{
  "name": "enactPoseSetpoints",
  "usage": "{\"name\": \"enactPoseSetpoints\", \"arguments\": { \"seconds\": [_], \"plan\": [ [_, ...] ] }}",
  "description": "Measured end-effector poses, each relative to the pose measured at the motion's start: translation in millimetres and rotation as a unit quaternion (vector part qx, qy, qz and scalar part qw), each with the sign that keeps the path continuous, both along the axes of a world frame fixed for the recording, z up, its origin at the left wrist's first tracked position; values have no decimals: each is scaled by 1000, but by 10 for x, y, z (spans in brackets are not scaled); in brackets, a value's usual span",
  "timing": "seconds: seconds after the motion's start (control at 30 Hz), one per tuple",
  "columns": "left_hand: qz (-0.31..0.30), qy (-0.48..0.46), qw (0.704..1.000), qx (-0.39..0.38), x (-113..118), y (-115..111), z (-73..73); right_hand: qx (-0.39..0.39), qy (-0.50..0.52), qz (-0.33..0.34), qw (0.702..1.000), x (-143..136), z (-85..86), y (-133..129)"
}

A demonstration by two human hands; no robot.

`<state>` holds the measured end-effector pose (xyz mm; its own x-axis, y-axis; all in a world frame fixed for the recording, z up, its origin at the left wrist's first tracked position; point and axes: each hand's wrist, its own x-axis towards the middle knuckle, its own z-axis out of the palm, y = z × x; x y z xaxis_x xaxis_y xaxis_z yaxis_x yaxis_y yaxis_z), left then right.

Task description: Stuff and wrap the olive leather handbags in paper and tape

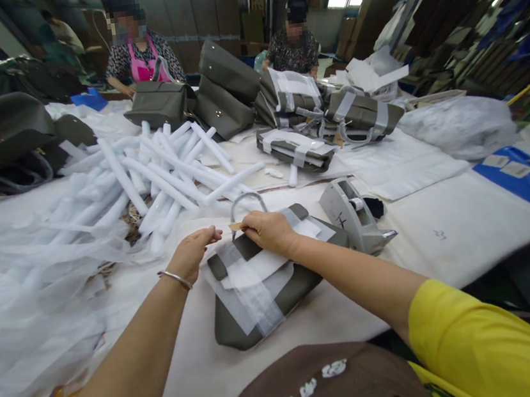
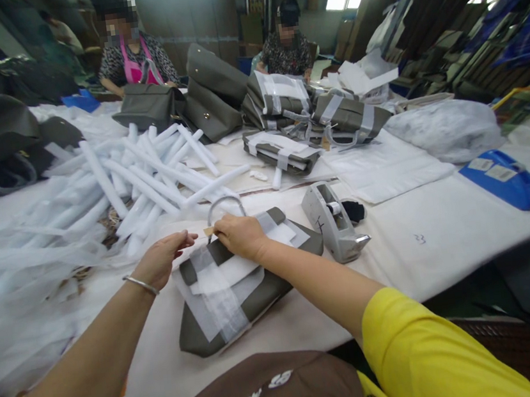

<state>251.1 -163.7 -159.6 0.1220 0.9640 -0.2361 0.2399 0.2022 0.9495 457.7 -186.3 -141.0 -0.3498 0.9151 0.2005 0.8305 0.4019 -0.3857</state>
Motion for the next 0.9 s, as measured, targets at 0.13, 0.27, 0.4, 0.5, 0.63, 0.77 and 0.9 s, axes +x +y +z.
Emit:
{"name": "enactPoseSetpoints", "arguments": {
  "seconds": [0.13,0.27,0.4,0.5,0.63,0.77,0.9],
  "plan": [
    [-12,64,998,-1,-1,59,-127,14,-20,64,998,-29,50,-176],
    [-51,102,993,0,55,118,-155,7,37,36,999,-75,114,-336],
    [-79,136,988,14,67,144,-120,-31,115,-3,993,-22,176,-499],
    [-93,136,986,25,44,133,-107,-87,180,-25,979,54,219,-615],
    [-100,135,985,33,24,81,-110,-151,301,-54,940,50,303,-683],
    [-58,105,992,28,65,13,-108,-160,375,-53,912,-210,358,-696],
    [41,21,999,-10,53,-45,-120,-136,271,38,952,-568,356,-820]
  ]
}}
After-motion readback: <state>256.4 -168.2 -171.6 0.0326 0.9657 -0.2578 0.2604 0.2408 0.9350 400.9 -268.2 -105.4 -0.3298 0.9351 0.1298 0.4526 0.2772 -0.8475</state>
